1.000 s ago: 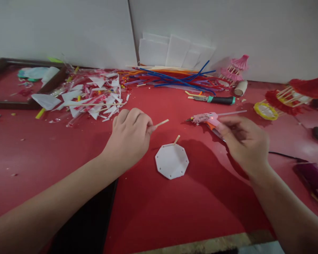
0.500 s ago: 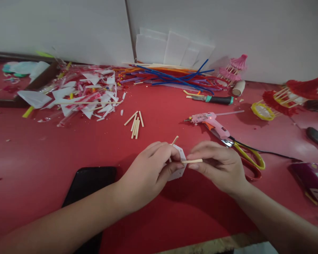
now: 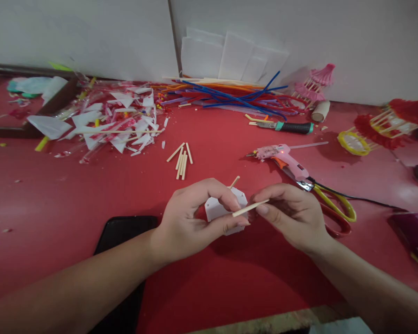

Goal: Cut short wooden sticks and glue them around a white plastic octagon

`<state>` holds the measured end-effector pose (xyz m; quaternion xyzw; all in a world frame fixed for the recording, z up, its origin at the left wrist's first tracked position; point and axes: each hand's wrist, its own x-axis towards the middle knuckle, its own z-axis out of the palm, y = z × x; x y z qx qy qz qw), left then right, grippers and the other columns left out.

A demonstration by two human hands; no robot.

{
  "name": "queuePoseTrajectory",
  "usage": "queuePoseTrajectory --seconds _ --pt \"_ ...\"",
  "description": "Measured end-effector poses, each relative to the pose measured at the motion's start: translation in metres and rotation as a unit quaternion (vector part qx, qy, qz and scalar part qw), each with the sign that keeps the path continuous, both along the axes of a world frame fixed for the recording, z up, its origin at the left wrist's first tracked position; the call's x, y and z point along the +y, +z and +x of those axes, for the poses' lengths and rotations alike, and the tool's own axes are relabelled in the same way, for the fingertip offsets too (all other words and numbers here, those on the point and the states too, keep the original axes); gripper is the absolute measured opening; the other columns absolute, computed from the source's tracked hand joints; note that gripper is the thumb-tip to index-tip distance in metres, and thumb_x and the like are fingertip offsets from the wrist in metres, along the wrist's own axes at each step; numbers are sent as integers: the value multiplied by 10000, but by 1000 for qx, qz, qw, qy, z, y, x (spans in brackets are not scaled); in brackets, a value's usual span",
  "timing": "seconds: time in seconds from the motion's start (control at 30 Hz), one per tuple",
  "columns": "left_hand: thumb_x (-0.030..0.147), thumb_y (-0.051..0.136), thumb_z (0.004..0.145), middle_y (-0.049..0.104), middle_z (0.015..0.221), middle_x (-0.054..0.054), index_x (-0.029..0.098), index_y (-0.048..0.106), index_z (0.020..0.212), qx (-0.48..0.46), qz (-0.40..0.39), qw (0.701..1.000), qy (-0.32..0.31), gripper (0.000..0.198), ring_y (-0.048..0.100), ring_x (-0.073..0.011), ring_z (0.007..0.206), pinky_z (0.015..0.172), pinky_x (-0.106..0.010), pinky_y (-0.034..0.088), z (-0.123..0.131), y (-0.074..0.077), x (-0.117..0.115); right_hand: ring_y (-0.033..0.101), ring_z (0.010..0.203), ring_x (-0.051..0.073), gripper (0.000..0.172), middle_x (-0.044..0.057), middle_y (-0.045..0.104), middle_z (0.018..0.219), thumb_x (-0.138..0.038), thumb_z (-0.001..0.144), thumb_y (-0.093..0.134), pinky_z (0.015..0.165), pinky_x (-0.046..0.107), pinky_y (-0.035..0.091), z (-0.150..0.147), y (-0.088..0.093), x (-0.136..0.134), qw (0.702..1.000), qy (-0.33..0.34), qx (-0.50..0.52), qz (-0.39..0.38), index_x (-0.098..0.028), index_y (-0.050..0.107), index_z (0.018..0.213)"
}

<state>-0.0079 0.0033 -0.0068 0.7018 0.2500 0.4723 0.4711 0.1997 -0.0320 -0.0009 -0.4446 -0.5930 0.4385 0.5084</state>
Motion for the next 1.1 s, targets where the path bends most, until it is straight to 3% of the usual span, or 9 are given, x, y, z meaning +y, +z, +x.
queuePoseTrajectory --seconds 0.23,0.4,0.5,0.6,0.67,0.8,0.93,1.1 --pt "103 731 834 712 883 -34 199 644 908 -2 35 999 -2 148 687 -134 761 687 -270 572 1 2 0 711 620 119 89 -14 751 736 -211 814 774 569 218 620 1 -4 0 999 2 48 -11 -238 730 886" --pt "115 633 898 714 878 -31 191 624 906 128 105 985 59 77 690 -139 811 748 -273 560 3 -2 5 694 634 116 77 -40 726 791 -274 834 769 605 271 636 8 -6 7 991 -23 130 -7 -290 731 899" --pt "164 586 930 729 898 -46 186 624 949 245 211 941 94 48 678 -178 823 758 -322 548 1 -2 2 704 701 130 60 -10 732 898 -286 857 742 662 293 632 16 -6 11 993 -112 9 25 -282 727 915" --pt "268 608 939 763 979 -62 170 669 981 316 334 887 51 122 691 -233 852 763 -389 558 0 2 -8 715 758 150 74 17 747 881 -266 878 713 713 292 610 23 -8 13 970 -152 -183 47 -249 726 948" --pt "321 607 952 772 1035 -67 151 698 1032 336 374 864 18 209 703 -251 898 774 -406 579 0 4 -13 723 774 155 87 22 759 894 -268 892 693 724 289 601 24 -10 13 958 -138 -244 63 -237 723 968" --pt "321 600 970 768 1085 -81 119 714 1089 348 399 848 -13 261 707 -245 994 846 -401 612 2 1 -16 721 761 139 79 10 773 884 -251 900 679 708 257 587 19 -13 16 943 -107 -293 119 -225 721 962" --pt "313 629 954 777 986 -67 121 741 1020 354 404 844 -13 231 721 -235 936 826 -386 639 3 -6 -13 712 755 124 67 1 777 879 -236 901 680 718 238 573 15 -12 18 931 -94 -320 149 -221 724 949" --pt "117 592 930 779 926 -49 125 756 970 358 416 836 -8 169 734 -227 886 792 -376 657 4 -6 -13 706 733 124 56 -4 775 860 -243 899 683 694 235 562 15 -13 19 925 -94 -331 162 -226 725 933"
